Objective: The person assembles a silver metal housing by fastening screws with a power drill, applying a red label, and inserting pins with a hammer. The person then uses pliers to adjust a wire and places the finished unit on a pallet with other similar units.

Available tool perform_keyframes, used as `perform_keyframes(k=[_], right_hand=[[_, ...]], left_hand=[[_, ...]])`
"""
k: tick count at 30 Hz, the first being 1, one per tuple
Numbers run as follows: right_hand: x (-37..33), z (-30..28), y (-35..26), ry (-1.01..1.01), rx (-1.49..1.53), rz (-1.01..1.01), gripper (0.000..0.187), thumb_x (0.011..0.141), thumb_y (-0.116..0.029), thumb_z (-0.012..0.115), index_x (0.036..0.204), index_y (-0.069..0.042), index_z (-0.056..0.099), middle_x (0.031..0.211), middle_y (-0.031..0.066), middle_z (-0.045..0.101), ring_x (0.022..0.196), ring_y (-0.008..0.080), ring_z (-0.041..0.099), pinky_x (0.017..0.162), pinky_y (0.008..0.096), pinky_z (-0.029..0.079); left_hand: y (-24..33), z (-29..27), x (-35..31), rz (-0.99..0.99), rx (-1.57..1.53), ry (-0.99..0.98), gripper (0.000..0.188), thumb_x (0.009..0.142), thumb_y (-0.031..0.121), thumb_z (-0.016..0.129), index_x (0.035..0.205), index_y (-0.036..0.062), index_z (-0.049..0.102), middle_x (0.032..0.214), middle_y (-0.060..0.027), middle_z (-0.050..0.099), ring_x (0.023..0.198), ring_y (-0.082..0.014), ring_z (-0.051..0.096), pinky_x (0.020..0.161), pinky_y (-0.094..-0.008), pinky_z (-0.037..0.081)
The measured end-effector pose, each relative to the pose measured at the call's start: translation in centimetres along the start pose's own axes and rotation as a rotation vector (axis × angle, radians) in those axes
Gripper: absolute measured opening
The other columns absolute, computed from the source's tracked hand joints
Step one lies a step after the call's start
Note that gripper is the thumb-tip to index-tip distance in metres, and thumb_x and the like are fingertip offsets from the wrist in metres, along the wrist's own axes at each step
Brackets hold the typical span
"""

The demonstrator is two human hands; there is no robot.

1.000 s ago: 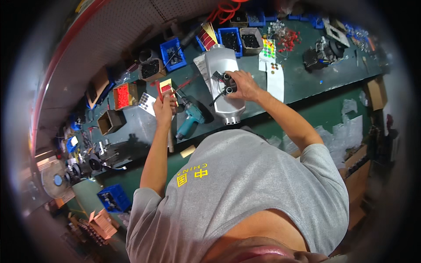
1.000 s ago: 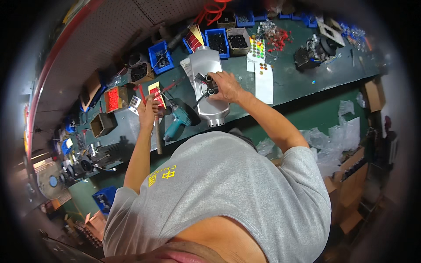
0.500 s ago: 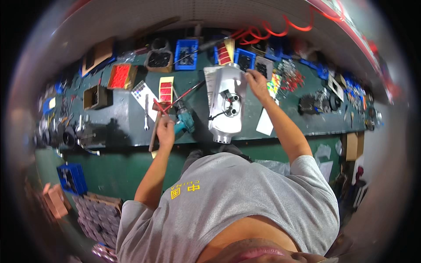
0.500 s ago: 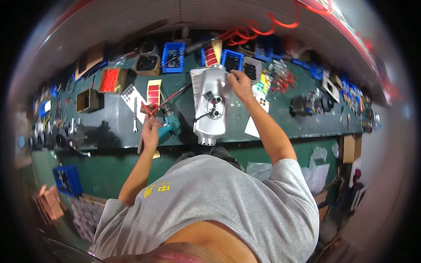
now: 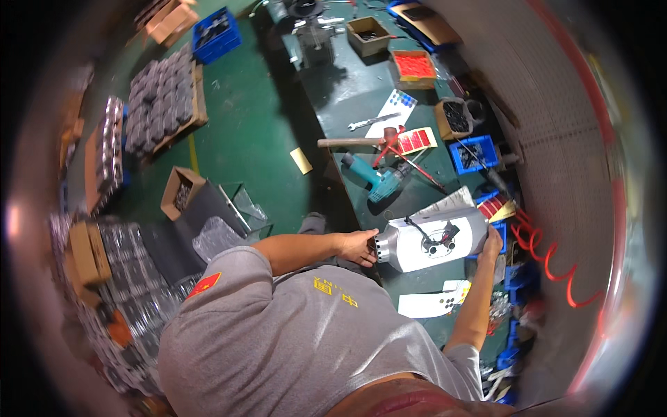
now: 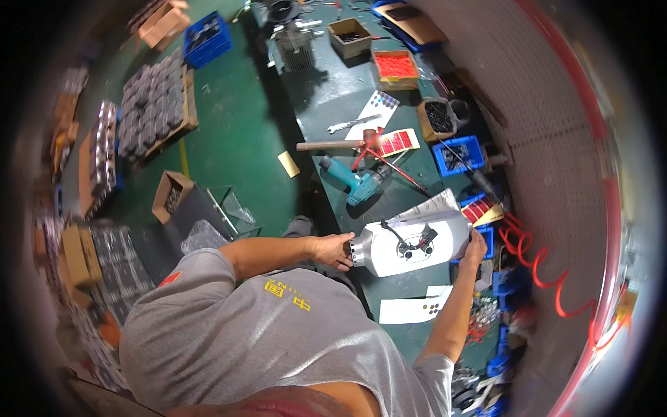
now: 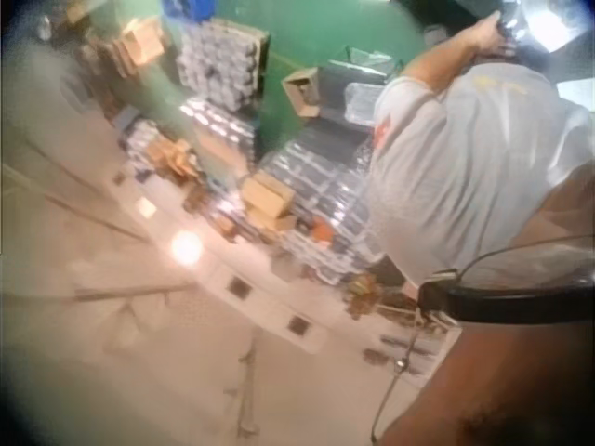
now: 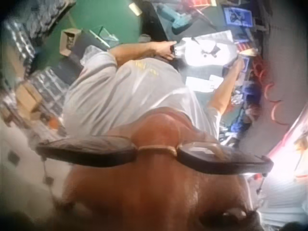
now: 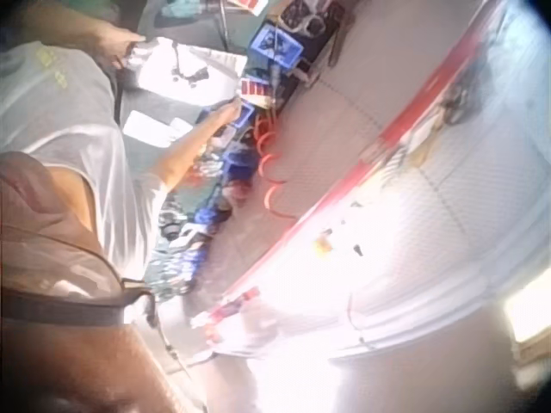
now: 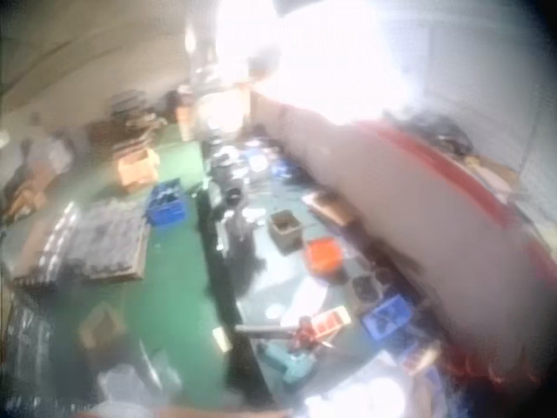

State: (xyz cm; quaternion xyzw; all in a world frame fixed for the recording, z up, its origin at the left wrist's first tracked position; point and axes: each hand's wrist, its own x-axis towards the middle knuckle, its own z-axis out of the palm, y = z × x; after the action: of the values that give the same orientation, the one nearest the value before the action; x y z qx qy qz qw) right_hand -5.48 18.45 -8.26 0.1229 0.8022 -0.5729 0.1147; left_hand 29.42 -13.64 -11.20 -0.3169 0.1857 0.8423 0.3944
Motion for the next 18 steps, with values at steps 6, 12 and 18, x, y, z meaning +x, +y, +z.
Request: perform_keyframes(k=[6, 12, 18], right_hand=[[-3.3, 0.5, -2.3, -0.051, 0.065, 0.049, 0.03, 0.098, -0.018, 0.061, 0.11, 0.007, 0.071, 0.105, 0.0115, 0.073, 0.093, 0.0201, 0.067, 0.084, 0.0325, 0.054], [-13.5, 9.9, -8.5, -0.198, 0.221, -0.07, 0.02, 0.096, -0.011, 0.061, 0.105, 0.004, 0.071, 0.101, 0.0061, 0.069, 0.099, 0.0169, 0.061, 0.093, 0.0295, 0.046], [-22.7, 24.3, -12.3, -0.368, 0.355, -0.116, 0.015, 0.096, -0.012, 0.06, 0.096, 0.001, 0.069, 0.088, 0.0015, 0.066, 0.079, 0.0107, 0.06, 0.072, 0.0262, 0.049]], left_hand=[[0.1, -2.4, -3.0, 0.498, 0.516, 0.147, 0.065, 0.102, 0.063, 0.038, 0.124, 0.0029, 0.051, 0.106, -0.0163, 0.062, 0.099, -0.0309, 0.065, 0.09, -0.046, 0.055], [2.3, -4.9, -17.3, 0.67, 0.264, 0.588, 0.054, 0.103, 0.057, 0.041, 0.117, 0.0079, 0.058, 0.104, -0.0123, 0.064, 0.094, -0.0252, 0.065, 0.073, -0.0476, 0.059], [1.7, -15.0, -28.0, 1.268, 0.555, 1.016, 0.043, 0.099, 0.032, 0.046, 0.105, -0.0041, 0.069, 0.093, -0.0155, 0.071, 0.088, -0.0234, 0.065, 0.082, -0.0353, 0.05]])
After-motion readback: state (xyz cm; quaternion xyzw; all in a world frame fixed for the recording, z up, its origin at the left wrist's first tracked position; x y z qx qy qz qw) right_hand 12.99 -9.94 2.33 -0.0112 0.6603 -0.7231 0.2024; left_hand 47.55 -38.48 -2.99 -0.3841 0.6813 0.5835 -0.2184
